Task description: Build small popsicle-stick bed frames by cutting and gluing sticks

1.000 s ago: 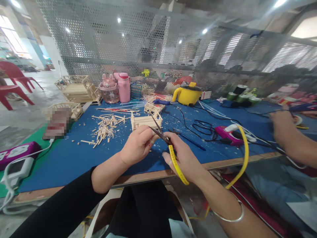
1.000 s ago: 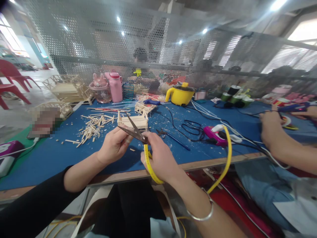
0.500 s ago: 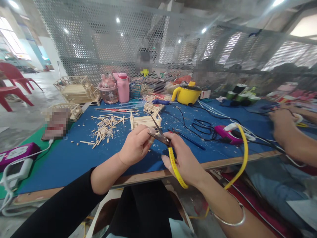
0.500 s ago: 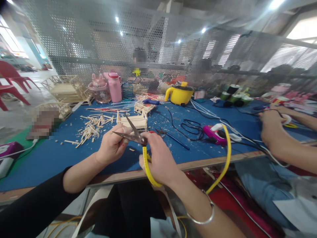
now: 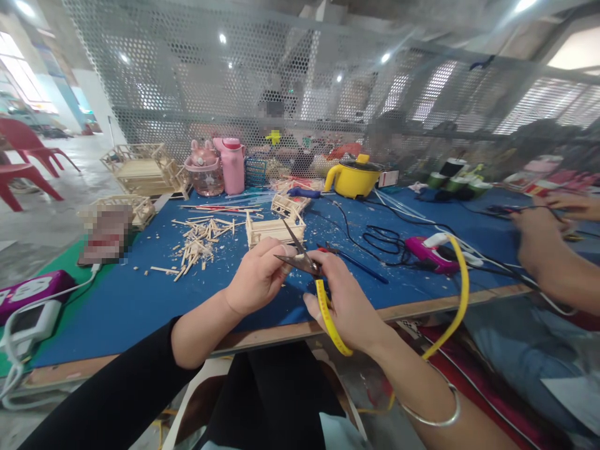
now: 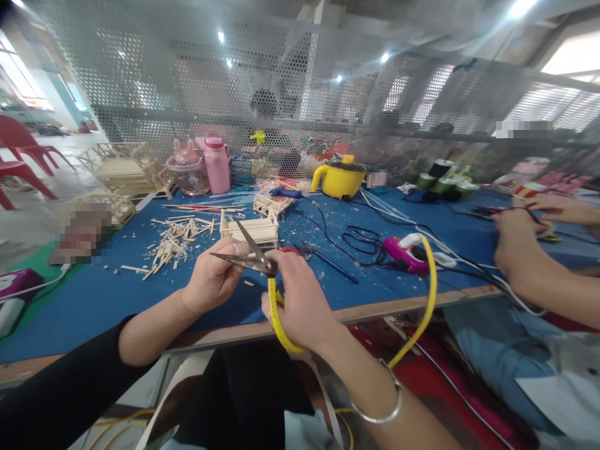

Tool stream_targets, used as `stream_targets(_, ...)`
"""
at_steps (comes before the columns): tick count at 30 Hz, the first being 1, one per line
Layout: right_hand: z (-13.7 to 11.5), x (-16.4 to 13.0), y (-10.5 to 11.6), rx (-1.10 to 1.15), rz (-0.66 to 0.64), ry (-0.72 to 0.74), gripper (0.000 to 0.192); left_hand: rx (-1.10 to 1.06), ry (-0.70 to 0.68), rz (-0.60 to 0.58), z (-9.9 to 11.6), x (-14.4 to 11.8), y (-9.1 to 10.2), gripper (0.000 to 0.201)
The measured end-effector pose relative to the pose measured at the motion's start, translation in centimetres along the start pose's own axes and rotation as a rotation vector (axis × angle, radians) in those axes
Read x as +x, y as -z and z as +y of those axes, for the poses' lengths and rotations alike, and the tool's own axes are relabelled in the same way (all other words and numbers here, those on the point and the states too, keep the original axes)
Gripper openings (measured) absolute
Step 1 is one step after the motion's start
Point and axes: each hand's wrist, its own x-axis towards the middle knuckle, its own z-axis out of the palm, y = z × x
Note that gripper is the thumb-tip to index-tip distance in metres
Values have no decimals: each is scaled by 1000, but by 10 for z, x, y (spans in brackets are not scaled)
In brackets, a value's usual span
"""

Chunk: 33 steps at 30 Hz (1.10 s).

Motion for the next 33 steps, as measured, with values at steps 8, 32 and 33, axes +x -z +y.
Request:
stream_targets(8,-2,-1,1,4,3,4,54,-56,20,-27,-1,-1,0,14)
stream_targets(32,14,-6,3,-38,5,-71,26,47,-25,-62,1,2,1,14)
stream_targets(33,15,-7,3,-16,1,-86,22,43,-16,-68,1,3,0,15)
